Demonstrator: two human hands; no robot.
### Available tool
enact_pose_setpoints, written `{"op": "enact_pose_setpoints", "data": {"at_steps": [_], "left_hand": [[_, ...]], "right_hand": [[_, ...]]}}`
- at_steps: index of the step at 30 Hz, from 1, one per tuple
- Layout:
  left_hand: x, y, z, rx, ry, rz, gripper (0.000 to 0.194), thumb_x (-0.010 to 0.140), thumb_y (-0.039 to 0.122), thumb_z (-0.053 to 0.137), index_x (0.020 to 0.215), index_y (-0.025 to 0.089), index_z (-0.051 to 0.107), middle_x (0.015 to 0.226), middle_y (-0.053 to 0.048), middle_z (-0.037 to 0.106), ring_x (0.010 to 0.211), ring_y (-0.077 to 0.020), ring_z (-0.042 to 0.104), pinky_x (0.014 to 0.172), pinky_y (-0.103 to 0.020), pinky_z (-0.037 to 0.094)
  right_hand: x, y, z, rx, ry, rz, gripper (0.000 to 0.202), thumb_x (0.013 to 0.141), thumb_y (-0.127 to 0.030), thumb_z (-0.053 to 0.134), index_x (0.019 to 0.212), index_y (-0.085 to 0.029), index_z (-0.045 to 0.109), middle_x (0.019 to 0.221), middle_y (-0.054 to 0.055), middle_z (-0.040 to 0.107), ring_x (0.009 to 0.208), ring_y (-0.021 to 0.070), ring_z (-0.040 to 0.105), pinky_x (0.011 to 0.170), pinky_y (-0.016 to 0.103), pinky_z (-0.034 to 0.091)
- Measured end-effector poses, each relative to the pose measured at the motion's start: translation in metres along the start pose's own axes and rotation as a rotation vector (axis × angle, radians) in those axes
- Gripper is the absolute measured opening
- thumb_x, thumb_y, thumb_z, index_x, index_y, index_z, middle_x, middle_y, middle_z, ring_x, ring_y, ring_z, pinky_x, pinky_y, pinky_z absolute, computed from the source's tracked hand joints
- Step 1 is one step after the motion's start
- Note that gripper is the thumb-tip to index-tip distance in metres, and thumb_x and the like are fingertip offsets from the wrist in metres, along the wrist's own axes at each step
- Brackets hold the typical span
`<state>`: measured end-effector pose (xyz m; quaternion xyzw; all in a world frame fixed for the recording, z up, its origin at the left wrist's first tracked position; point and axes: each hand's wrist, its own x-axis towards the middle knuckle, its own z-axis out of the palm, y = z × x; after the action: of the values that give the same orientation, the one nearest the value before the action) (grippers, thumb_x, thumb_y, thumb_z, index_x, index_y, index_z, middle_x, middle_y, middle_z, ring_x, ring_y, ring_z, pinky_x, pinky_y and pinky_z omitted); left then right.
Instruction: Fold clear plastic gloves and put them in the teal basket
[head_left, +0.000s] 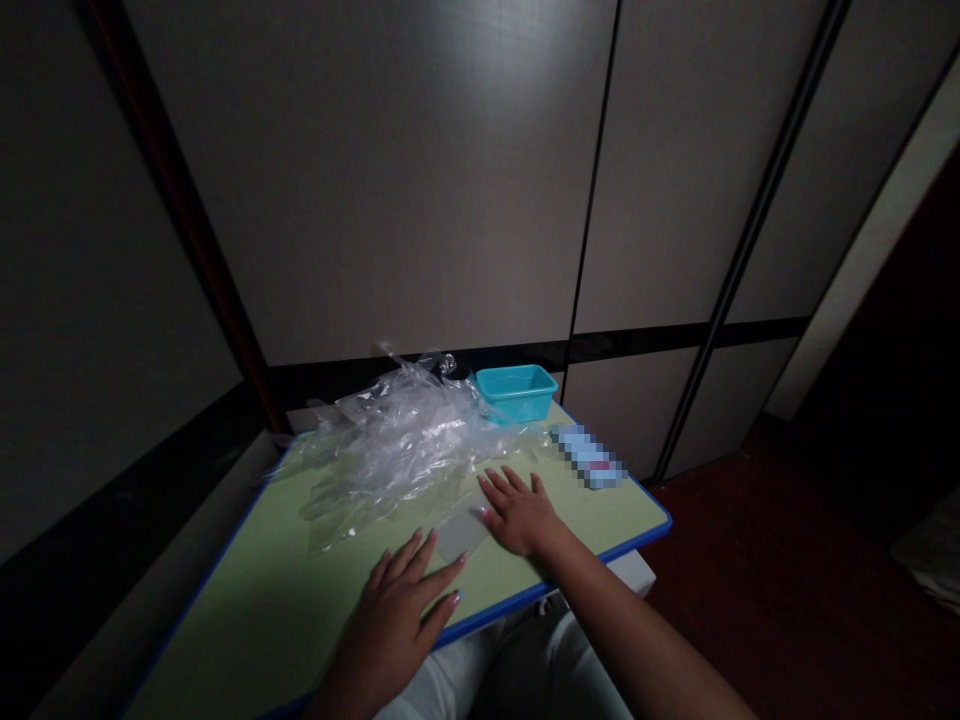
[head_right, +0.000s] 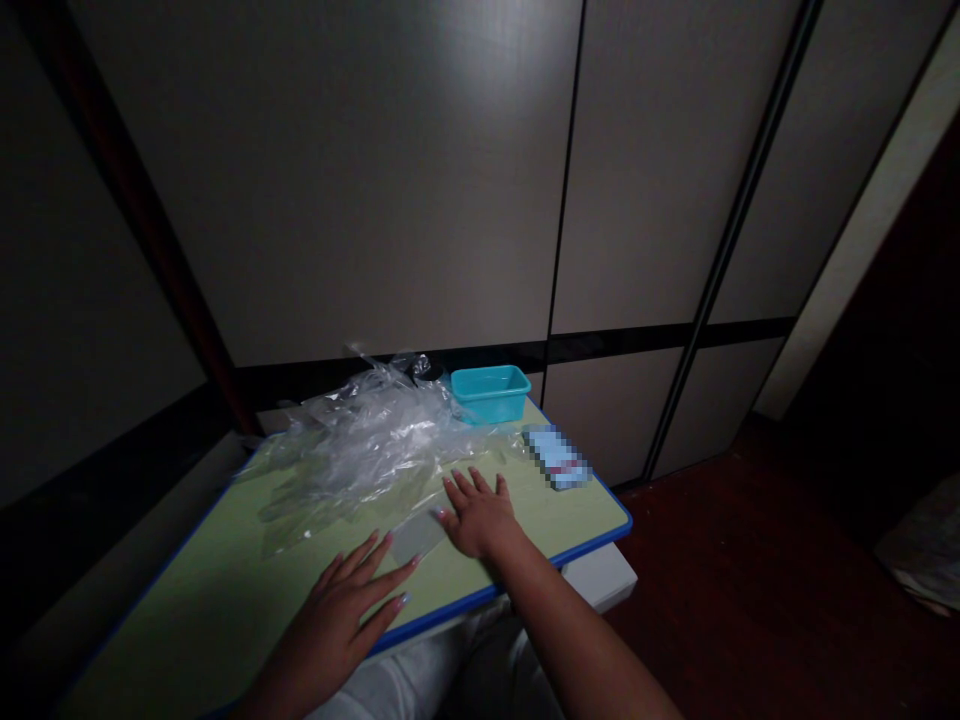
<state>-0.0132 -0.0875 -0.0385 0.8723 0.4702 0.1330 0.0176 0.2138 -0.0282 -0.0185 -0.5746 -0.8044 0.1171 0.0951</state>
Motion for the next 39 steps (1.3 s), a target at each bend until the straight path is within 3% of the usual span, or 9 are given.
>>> {"op": "enact_pose_setpoints", "data": {"at_steps": [3,5,8,11,21,28,34,39], "left_hand": [[0.0,-0.001,0.001,0.002,0.008,0.001,0.039,0.088,0.045,0.045,0.127,0.043,0.048,0.141,-0.002,0.043,0.133,-0.028,0.032,0.103,-0.053,0.03],[0.0,-0.001,0.001,0.013,0.009,0.001,0.039,0.088,0.045,0.044,0.127,0.042,0.047,0.141,-0.002,0.042,0.133,-0.0278,0.032,0.103,-0.053,0.03],[-0.001,-0.001,0.001,0.036,0.005,0.01,0.04,0.089,0.048,0.042,0.128,0.042,0.047,0.141,-0.003,0.043,0.133,-0.0275,0.032,0.103,-0.053,0.03],[-0.001,-0.001,0.001,0.045,0.004,0.01,0.039,0.089,0.047,0.042,0.127,0.041,0.049,0.141,-0.003,0.043,0.132,-0.0273,0.033,0.104,-0.052,0.03],[-0.001,-0.002,0.002,-0.012,0.021,0.014,0.04,0.088,0.048,0.043,0.127,0.041,0.048,0.141,-0.003,0.042,0.132,-0.0277,0.033,0.104,-0.052,0.029],[-0.001,-0.001,0.001,-0.031,0.031,0.012,0.039,0.089,0.046,0.044,0.127,0.041,0.049,0.142,-0.003,0.042,0.133,-0.028,0.032,0.104,-0.053,0.028],[-0.002,-0.005,0.003,-0.08,0.148,0.033,0.04,0.087,0.039,0.048,0.128,0.034,0.051,0.14,-0.003,0.044,0.13,-0.0257,0.037,0.104,-0.045,0.035],[-0.004,-0.019,-0.009,-0.066,0.22,0.082,0.029,0.087,0.035,0.049,0.111,0.03,0.064,0.124,-0.002,0.06,0.122,-0.024,0.046,0.101,-0.042,0.041]], "right_hand": [[-0.004,-0.003,0.0,0.015,0.095,-0.034,0.062,0.093,-0.051,0.022,0.146,-0.02,0.016,0.151,0.009,0.015,0.139,0.0233,0.01,0.105,0.06,-0.004],[-0.007,-0.009,-0.002,0.033,0.121,-0.161,0.06,0.093,-0.049,0.026,0.145,-0.02,0.017,0.15,0.008,0.017,0.139,0.0206,0.013,0.107,0.056,-0.005],[-0.011,-0.019,-0.004,0.055,0.067,-0.433,0.052,0.095,-0.044,0.027,0.144,-0.027,0.022,0.149,0.003,0.025,0.137,0.0167,0.021,0.109,0.05,-0.004],[-0.01,-0.025,-0.001,0.066,-0.013,-0.529,0.047,0.096,-0.04,0.025,0.142,-0.03,0.026,0.146,0.002,0.033,0.135,0.0164,0.026,0.108,0.051,-0.004],[-0.006,-0.017,-0.001,0.021,-0.022,-0.274,0.052,0.095,-0.051,0.02,0.144,-0.034,0.018,0.15,0.0,0.021,0.138,0.0204,0.016,0.107,0.057,0.003],[-0.001,-0.005,-0.006,0.006,-0.054,-0.092,0.055,0.094,-0.052,0.017,0.145,-0.031,0.016,0.151,-0.001,0.013,0.139,0.0229,0.009,0.106,0.059,0.0],[0.0,0.001,-0.003,0.082,-0.006,-0.06,0.054,0.095,-0.049,0.016,0.145,-0.029,0.018,0.15,0.0,0.018,0.139,0.0209,0.01,0.106,0.059,0.0],[-0.001,0.006,-0.002,0.242,0.08,-0.051,0.049,0.096,-0.044,0.019,0.141,-0.027,0.03,0.148,0.003,0.027,0.138,0.0189,0.017,0.107,0.057,0.001]]}}
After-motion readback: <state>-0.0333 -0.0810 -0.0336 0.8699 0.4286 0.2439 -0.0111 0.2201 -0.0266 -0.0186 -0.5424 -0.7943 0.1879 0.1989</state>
